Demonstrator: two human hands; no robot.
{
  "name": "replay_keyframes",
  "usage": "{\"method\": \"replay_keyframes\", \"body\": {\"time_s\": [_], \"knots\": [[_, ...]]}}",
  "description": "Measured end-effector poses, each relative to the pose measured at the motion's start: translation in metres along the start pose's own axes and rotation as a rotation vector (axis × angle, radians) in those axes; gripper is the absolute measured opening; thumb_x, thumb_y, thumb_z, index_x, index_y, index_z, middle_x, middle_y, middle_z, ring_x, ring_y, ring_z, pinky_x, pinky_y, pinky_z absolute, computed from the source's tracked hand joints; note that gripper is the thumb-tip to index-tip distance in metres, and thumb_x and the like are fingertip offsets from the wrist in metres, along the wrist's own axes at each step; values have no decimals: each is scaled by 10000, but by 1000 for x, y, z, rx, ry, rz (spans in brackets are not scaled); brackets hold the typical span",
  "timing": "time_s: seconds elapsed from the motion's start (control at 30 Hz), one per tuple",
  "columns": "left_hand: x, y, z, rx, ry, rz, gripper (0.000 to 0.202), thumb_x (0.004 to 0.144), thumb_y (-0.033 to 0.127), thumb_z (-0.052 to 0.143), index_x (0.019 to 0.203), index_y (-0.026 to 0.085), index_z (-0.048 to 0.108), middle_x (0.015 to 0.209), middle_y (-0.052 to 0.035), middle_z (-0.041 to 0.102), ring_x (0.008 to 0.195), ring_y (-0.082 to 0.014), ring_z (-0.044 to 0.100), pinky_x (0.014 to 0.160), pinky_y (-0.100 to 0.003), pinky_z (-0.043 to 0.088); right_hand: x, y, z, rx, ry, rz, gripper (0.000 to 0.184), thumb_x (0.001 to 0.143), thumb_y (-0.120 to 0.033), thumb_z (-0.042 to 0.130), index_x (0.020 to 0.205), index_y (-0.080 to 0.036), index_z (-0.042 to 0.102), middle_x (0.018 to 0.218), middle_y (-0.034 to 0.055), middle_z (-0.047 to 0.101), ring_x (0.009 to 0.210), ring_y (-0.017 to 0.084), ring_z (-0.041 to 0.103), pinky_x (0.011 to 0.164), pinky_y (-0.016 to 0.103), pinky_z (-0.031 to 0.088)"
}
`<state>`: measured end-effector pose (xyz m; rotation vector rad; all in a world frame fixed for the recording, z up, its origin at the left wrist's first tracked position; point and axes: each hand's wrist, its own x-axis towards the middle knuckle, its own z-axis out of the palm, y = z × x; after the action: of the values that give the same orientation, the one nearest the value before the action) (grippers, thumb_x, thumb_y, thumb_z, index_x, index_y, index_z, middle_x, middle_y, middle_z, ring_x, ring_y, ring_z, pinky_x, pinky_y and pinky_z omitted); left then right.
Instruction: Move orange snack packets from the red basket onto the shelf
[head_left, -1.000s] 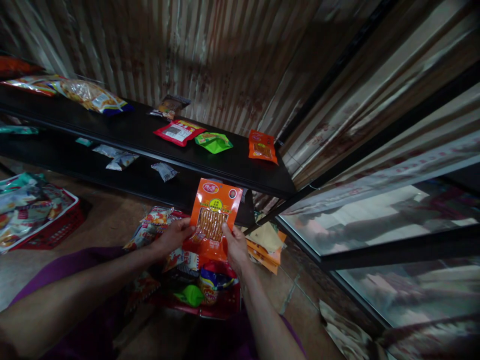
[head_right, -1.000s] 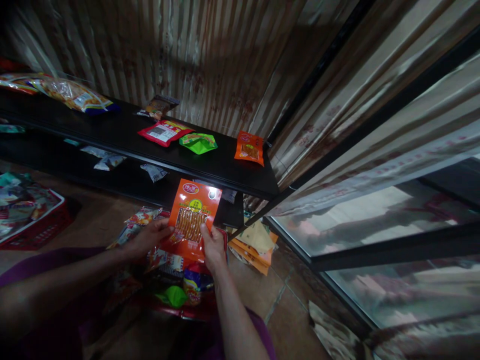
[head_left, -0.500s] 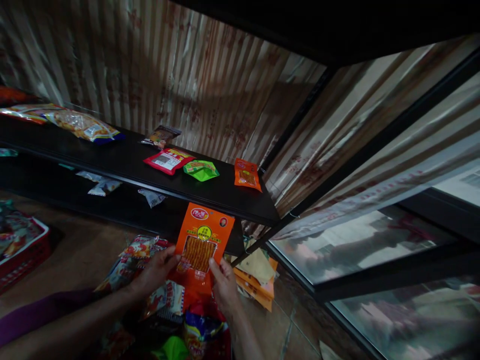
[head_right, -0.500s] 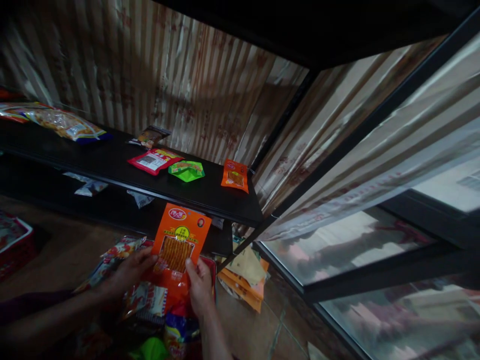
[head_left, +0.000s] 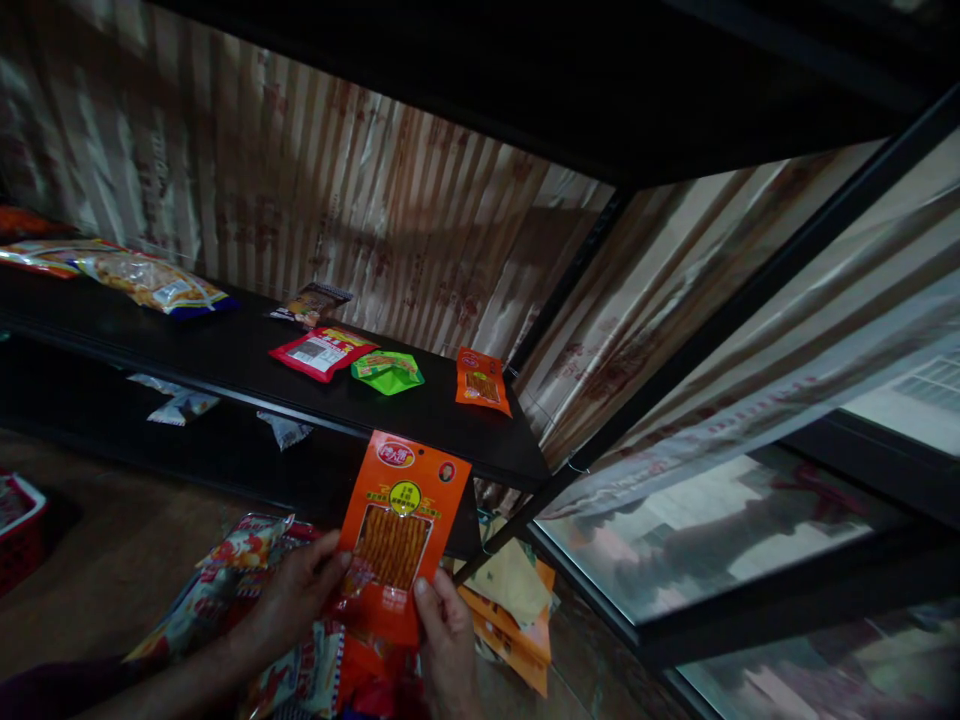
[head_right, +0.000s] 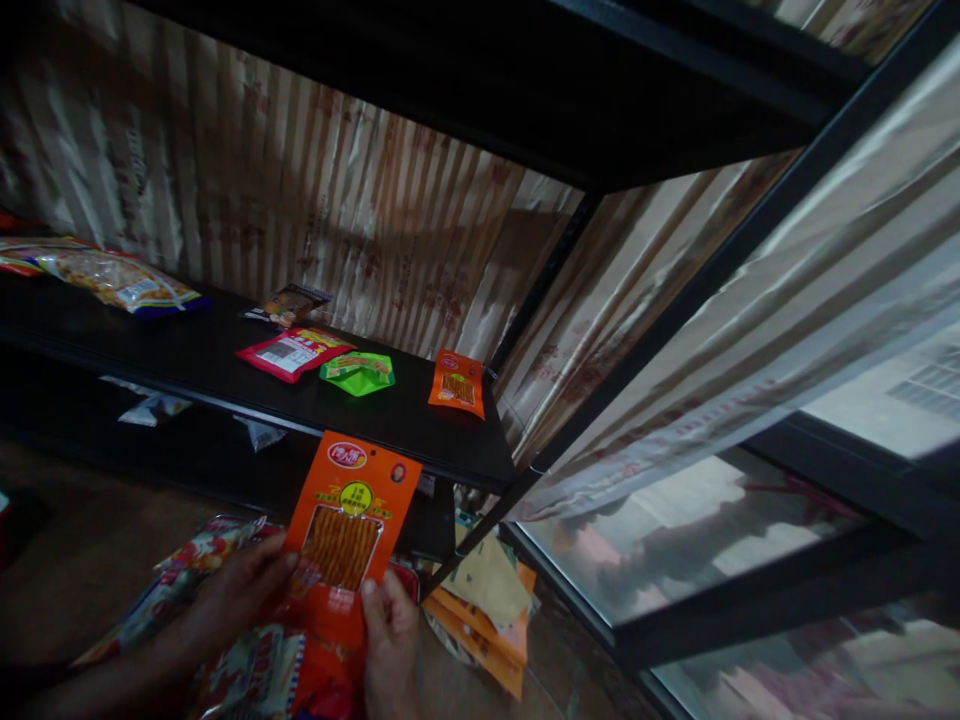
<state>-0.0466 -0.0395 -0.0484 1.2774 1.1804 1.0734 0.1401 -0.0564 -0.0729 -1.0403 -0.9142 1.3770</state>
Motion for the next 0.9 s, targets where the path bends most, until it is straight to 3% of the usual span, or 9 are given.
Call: {"method": "replay_keyframes", "body": {"time_s": [0.17,0.3,0.43,0.53,0.7,0.9], "knots": [[30,51,16,-60,-61,62,302,784,478,560,797,185,635,829,-47,699,807,-224,643,712,-293,506,21,-38,-3,-60,197,-119,354,692,-529,738,896,-240,734,860,38,738,771,229,669,700,344,562],[81,85,34,-282,-168,118,393,750,411,617,1063,176,583,937,-66,714,847,-227,674,762,-319,524,54,-86,-7,-99,243,-222,362,682,-493,749,919,-220,720,871,25,739,715,196,655,645,296,538],[144,103,58,-155,-40,203,385,793,303,600,1156,183,553,982,-74,720,907,-229,674,786,-310,515,110,-129,-19,-194,285,-337,388,659,-465,739,934,-193,703,838,21,740,698,194,655,641,299,521],[190,116,77,33,54,192,468,819,240,590,1278,202,510,1009,-73,724,938,-231,661,799,-309,501,161,-151,-29,-167,347,-357,370,608,-409,728,899,-187,677,729,2,726,623,191,645,605,308,515],[250,132,102,310,174,151,527,820,193,588,1337,212,489,1104,-75,703,984,-217,644,842,-289,464,229,-169,-44,-267,461,-436,341,619,-302,632,929,-164,654,690,6,706,626,188,649,607,296,512],[281,133,118,456,159,158,444,817,229,607,1260,203,596,1180,-109,681,1065,-246,630,860,-289,450,274,-169,-68,-627,577,-445,457,709,-298,555,1130,-140,636,728,23,715,641,177,646,639,274,506]]}}
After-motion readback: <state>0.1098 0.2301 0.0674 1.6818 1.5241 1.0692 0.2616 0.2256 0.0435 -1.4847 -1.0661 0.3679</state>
